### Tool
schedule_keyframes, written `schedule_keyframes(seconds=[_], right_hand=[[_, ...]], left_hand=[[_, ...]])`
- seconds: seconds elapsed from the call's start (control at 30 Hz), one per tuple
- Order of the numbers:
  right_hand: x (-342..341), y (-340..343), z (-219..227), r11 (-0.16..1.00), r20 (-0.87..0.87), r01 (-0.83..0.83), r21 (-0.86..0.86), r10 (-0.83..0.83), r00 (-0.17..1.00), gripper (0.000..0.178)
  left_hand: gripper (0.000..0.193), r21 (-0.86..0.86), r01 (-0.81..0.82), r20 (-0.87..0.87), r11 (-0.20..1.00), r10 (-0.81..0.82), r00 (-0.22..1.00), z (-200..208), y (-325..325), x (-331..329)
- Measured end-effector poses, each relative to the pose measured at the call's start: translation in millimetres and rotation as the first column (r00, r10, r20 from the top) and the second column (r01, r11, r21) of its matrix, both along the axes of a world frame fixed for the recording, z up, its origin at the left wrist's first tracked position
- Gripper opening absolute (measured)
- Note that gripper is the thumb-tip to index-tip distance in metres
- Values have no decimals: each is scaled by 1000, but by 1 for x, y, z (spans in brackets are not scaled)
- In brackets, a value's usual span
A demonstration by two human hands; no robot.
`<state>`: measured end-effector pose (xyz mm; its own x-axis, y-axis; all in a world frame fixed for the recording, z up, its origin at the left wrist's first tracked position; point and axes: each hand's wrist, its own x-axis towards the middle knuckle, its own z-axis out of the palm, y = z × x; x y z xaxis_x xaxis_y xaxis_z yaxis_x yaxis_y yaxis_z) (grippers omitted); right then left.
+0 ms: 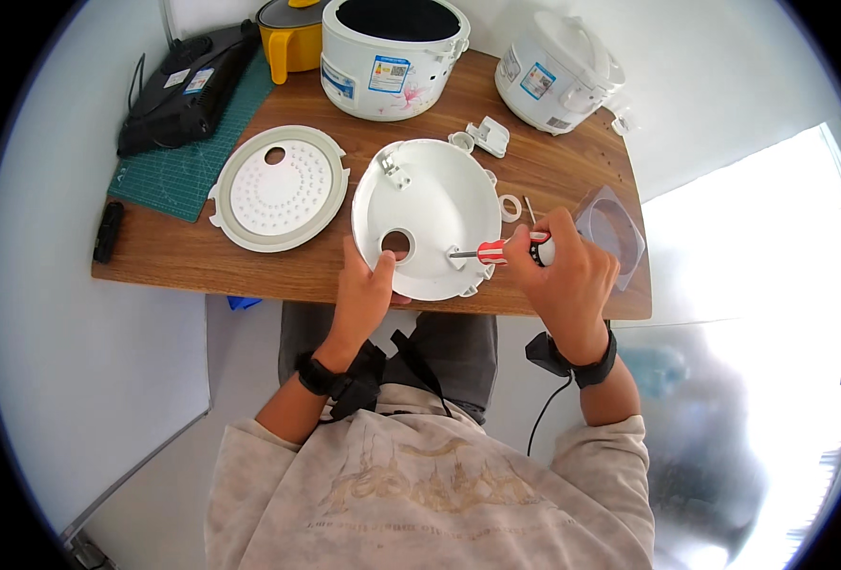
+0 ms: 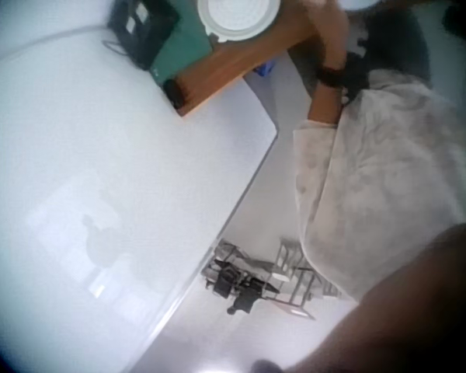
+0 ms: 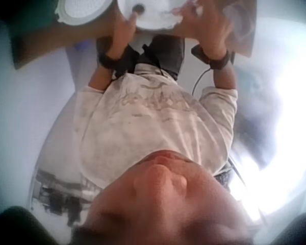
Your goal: The person uses a screwdriver to remove screws from a white plastic lid and then reattaches small plastic components to the lid. They handle the lid, screws, and small plastic parts on a wooden table.
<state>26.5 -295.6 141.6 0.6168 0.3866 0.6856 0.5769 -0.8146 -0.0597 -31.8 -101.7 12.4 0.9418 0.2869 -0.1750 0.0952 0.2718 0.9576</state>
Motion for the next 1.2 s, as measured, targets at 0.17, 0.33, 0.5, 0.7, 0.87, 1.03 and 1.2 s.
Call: schedule_keyframes(seconds=[0.17,0.33,0.5,0.7,0.87,1.03,1.2], right_hand=[[2,3,-3,994,26,112,2,-112,993,18],[11,2,-8,985,63,156,74,-161,985,19],[11,-2,-14,977,21,165,136,-169,985,19],[1,0,14,979,-318,-80,188,138,938,17],[20,-6,18,815,-506,-308,490,554,661,16],[34,-15,15,796,-622,-295,529,600,503,10],[39,-1,20,798,-612,-293,526,595,521,9]], left_hand=[[37,-43,-45,49,998,47,998,-3,-13,-10],[40,-110,-19,34,994,22,999,-4,-23,-20],[48,-115,7,71,993,2,997,-8,-26,-25],[58,-160,159,-28,974,-165,986,-14,0,-19],[68,-330,336,-89,882,-383,919,-13,42,-8],[64,-304,287,-128,909,-337,933,12,58,1],[65,-332,218,-5,918,-233,972,12,69,15]])
